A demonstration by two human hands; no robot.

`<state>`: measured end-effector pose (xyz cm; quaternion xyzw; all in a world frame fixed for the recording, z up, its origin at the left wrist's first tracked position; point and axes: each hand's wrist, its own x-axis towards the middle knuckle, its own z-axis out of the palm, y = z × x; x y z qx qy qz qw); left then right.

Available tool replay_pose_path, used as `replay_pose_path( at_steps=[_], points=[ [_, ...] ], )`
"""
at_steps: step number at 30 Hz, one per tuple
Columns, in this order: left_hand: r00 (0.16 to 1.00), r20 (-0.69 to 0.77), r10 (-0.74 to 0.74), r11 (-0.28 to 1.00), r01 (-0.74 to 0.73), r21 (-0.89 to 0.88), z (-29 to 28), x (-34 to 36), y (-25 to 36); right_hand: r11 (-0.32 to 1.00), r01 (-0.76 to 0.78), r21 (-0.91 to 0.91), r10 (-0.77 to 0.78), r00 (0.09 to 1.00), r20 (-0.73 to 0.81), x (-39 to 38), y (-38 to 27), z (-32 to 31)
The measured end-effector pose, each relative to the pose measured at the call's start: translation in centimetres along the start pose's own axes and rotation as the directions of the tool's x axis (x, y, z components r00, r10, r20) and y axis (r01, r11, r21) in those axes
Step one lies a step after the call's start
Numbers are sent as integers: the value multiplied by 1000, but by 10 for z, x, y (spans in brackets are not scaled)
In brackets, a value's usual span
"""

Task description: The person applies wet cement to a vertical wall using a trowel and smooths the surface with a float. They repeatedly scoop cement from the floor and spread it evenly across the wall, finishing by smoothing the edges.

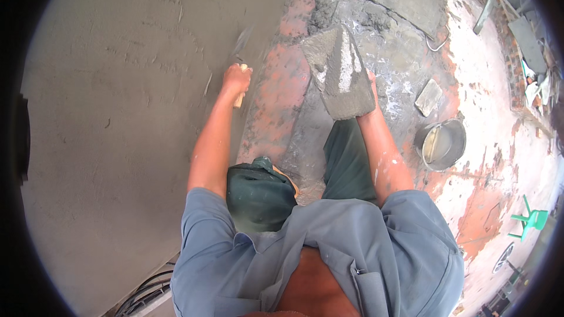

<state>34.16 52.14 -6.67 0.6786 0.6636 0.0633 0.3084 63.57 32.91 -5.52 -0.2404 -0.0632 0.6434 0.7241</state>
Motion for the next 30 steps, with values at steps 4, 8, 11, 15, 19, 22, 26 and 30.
replay_pose_path(
  at_steps=[4, 8, 11, 15, 19, 22, 26, 30],
  points=[
    [982, 144, -123, 933, 163, -321, -10, 21, 3, 999, 12, 53, -12, 1000, -1, -6, -1, 3],
    [992, 111, -60, 833, 111, -541, -33, 17, 15, 997, 59, -55, -61, 998, -34, -10, -2, -1],
    [992, 122, 6, 766, 74, -639, -62, 12, 21, 995, 88, -44, -88, 996, -13, -9, -3, -12],
    [989, 96, 109, 689, -6, -724, -109, 5, 37, 995, 80, -58, -80, 997, 0, -2, -4, -37],
    [985, -5, 174, 638, -117, -761, -143, 0, 53, 972, 101, -214, -94, 995, 41, 4, -4, -62],
    [934, -277, 225, 713, -351, -607, -141, 3, 60, 964, 175, -199, -179, 984, -2, 5, -2, -74],
    [806, -449, 385, 841, -507, -189, -131, 15, 74, 969, 232, -81, -235, 972, -30, 6, 2, -78],
    [938, -229, 260, 815, -340, -468, -146, 22, 100, 970, 244, 0, -244, 970, 19, 10, 6, -76]
  ],
)
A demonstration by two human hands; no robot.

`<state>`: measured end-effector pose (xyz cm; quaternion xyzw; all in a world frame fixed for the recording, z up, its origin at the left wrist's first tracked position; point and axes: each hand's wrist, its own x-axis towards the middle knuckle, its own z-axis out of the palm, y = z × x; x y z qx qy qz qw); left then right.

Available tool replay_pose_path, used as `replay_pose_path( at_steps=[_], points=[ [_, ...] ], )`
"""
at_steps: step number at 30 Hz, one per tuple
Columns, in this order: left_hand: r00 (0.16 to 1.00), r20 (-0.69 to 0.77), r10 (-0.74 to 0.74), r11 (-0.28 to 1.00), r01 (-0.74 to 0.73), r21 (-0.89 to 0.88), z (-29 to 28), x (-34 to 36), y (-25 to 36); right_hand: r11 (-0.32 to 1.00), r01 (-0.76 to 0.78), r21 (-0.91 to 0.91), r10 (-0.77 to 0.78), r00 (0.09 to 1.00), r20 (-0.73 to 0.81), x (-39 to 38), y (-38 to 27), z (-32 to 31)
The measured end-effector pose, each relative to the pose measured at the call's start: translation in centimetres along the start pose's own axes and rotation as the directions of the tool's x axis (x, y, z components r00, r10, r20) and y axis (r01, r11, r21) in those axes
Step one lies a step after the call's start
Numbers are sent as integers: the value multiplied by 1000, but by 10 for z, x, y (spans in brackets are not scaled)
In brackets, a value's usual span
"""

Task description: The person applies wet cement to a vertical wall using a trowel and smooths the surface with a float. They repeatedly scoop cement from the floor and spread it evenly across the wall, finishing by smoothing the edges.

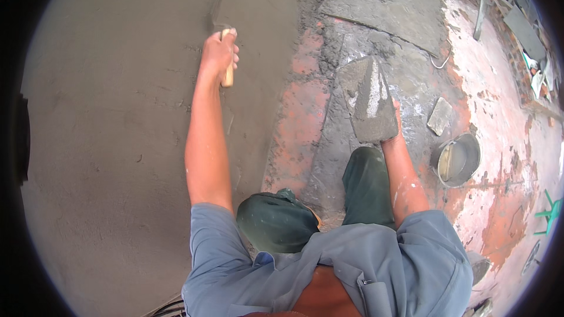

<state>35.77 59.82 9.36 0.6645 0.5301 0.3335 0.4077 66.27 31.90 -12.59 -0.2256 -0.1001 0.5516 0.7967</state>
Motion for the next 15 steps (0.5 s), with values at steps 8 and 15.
replay_pose_path(
  at_steps=[8, 15],
  points=[
    [985, -145, 89, 984, -109, -140, -51, -15, 54, 997, -75, 29, 73, 995, 69, -9, 0, 21],
    [989, 43, 142, 979, -146, 141, -20, -66, 20, 987, -143, 73, 134, 985, 110, 16, 0, 49]
  ],
)
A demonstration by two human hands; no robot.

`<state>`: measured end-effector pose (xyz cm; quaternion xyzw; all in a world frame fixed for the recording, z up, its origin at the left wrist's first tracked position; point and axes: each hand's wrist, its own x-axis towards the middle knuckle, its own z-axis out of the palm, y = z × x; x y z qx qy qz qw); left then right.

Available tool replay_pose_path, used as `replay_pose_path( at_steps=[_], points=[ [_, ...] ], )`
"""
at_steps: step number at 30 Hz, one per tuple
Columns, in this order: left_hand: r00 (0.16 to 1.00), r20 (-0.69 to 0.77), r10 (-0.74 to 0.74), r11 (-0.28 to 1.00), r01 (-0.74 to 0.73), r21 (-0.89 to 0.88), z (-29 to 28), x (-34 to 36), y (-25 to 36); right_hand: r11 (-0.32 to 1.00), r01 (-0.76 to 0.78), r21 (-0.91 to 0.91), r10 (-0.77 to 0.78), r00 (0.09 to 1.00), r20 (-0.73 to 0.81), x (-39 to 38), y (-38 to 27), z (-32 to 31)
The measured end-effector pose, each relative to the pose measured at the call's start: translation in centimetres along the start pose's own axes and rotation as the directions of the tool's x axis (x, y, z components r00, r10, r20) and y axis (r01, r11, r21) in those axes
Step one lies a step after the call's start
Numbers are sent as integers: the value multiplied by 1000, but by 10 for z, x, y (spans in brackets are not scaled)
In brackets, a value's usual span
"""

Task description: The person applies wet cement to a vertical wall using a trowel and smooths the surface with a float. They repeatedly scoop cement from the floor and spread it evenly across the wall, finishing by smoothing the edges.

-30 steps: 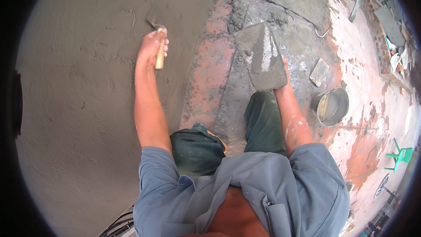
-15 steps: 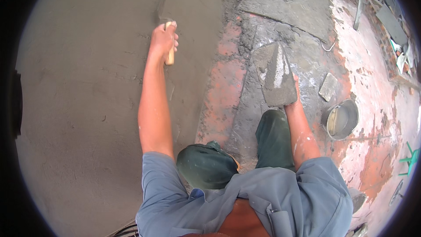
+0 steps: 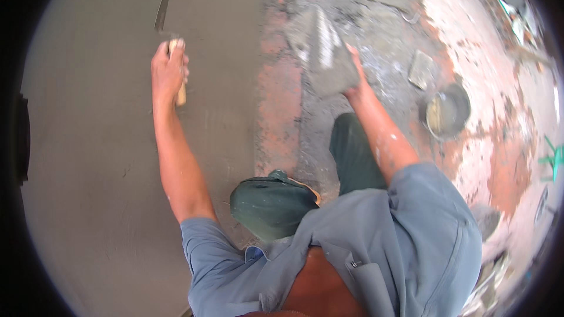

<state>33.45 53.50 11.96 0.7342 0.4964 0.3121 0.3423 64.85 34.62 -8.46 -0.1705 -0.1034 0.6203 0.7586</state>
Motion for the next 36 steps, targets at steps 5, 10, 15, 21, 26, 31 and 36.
replay_pose_path(
  at_steps=[5, 10, 15, 21, 26, 31, 36],
  points=[
    [926, 352, 133, 988, -151, 24, 30, -90, -18, 980, -2, 197, -27, 989, 145, 23, -3, 13],
    [751, 635, 181, 983, -166, -83, 44, -138, -19, 997, 70, 29, -73, 991, 112, 39, -8, 40],
    [818, 562, 121, 992, -79, -99, 12, -117, -3, 917, 75, -392, -129, 985, -113, 35, -19, 56],
    [983, 76, 168, 985, -170, 21, 17, -35, 20, 963, 65, -260, -77, 996, -39, 30, -19, 18],
    [980, -143, 139, 919, -73, 388, 26, 67, 29, 992, 49, -117, -61, 992, -107, 24, -6, -14],
    [960, -69, -272, 954, 260, -150, 5, 91, 45, 999, 43, -5, -43, 998, -35, 11, -6, -8],
    [842, -451, 294, 907, -97, 410, 0, 56, 45, 1000, -8, 5, 9, 994, -108, 6, -12, -3]
  ],
)
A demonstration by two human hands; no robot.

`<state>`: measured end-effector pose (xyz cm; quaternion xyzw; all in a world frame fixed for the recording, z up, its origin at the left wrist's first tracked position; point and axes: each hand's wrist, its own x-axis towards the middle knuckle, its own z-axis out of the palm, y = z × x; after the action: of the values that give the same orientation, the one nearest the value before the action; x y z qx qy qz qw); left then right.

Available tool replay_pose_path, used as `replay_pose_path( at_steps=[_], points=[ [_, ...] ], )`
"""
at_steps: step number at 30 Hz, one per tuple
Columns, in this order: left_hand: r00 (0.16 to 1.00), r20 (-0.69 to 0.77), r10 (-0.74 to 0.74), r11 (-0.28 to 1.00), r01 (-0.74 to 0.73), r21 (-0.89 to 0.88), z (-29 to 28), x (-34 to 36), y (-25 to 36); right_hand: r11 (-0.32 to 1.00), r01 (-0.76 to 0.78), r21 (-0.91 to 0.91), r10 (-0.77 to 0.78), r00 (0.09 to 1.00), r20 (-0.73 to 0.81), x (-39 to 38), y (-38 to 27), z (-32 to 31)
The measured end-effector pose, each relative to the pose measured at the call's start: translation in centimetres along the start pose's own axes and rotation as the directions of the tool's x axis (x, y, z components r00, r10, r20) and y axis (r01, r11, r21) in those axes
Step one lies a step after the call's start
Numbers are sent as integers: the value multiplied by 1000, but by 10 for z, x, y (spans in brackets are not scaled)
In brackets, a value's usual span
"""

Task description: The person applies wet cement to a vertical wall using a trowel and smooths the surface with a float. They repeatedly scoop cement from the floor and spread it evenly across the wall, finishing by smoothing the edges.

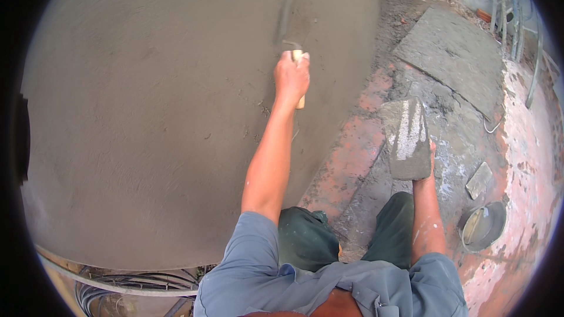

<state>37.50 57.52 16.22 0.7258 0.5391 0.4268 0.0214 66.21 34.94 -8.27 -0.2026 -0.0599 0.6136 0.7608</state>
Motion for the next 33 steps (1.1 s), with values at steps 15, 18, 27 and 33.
replay_pose_path(
  at_steps=[15, 18, 27, 33],
  points=[
    [967, -169, -191, 802, 55, -594, -219, -108, 40, 998, 25, -54, -19, 992, 126, 11, 0, 32],
    [947, -208, -246, 802, 79, -592, -228, -142, 52, 992, 32, -122, -16, 991, 130, 0, -2, 67],
    [857, 376, -352, 929, 369, 30, -133, -269, -4, 644, 636, -426, -355, 741, 569, 10, 48, 306],
    [596, 744, -304, 949, 262, 178, -122, -301, -6, -13, 978, -206, -536, 168, 828, 26, 140, 427]
  ],
)
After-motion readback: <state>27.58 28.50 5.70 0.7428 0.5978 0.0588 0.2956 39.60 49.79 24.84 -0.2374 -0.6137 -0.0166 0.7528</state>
